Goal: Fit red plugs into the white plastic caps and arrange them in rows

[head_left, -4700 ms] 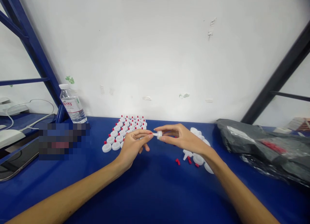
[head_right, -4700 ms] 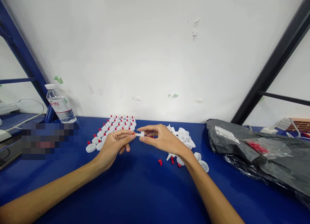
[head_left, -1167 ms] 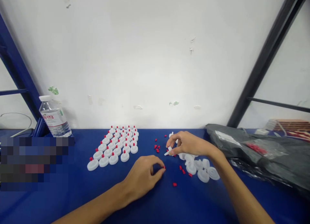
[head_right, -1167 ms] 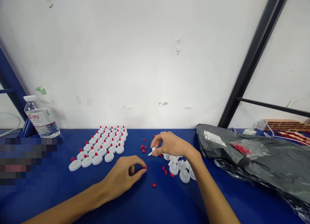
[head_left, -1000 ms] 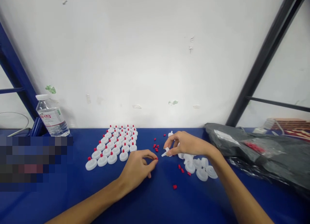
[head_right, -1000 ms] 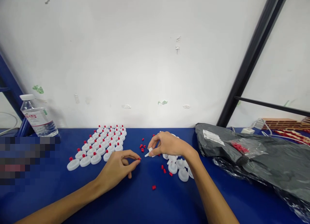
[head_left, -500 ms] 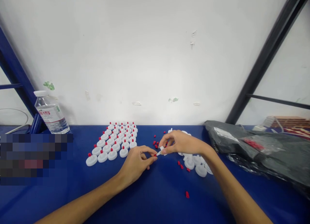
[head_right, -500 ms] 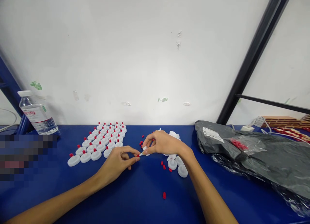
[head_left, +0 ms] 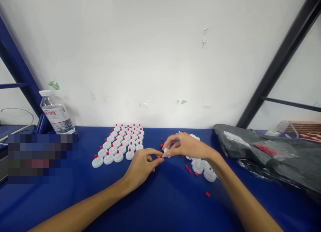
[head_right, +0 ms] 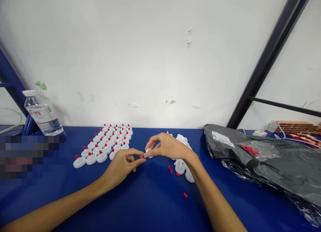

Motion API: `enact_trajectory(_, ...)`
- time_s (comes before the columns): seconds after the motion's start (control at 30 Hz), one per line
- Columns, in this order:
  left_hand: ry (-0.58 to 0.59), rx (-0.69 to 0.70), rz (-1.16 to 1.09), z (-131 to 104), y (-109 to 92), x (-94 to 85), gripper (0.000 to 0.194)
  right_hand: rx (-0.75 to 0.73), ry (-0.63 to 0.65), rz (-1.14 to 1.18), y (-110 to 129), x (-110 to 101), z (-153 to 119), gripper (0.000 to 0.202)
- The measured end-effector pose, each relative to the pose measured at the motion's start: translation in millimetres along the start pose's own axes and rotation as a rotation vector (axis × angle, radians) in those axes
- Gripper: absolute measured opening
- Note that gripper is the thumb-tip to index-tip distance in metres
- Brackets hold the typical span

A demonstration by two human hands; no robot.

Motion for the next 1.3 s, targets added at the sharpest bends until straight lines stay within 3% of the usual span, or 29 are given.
enact_trajectory(0.37, -0.197, 0.105, -0.197, -6.5, -2.0, -15.6, 0.025, 0.039, -0.027, 0.283, -7.9, 3.1, 6.8, 0.043)
enact_trajectory(0.53, -0.2, 0.119, -0.211, -6.0, -7.7, -22.8, 0.029, -0.004, -0.062, 0.323, -1.0, 4.4, 8.1, 0.043)
enact_trajectory(0.67, -0.157, 0.174, 0.019, 0.3, -21.1, -32.8, 0.026, -0.028, -0.104, 0.25, 6.8, 3.0, 7.1, 0.041)
enact_trajectory(0.77, -0.143, 0.269, 0.301, 5.4, -35.8, -47.2, 0.022, -0.073, -0.157, 0.188, 11.5, -1.3, 6.4, 0.037)
enact_trajectory(0.87, -0.041, 0.369, 0.626, 6.5, -45.5, -55.5, 0.021, -0.107, -0.236, 0.194, 12.0, -9.9, 4.7, 0.034)
enact_trajectory(1.07, 0.164, 0.349, 1.095, 3.2, -34.5, -53.9, 0.028, -0.083, -0.33, 0.165, 5.2, -22.4, 2.3, 0.03)
enact_trajectory(1.3, 0.22, 0.301, 1.251, 3.4, -25.1, -46.7, 0.03, -0.087, -0.355, 0.12, 11.2, -28.0, -0.9, 0.03)
Point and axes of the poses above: each hand's wrist, its own z-axis towards the middle knuckle, its own x-axis out of the palm, y = z × x, the point moved 7 cm from there along z, towards the middle knuckle, and after that the axes turned 2 degrees about -z, right-handed, at the moved point
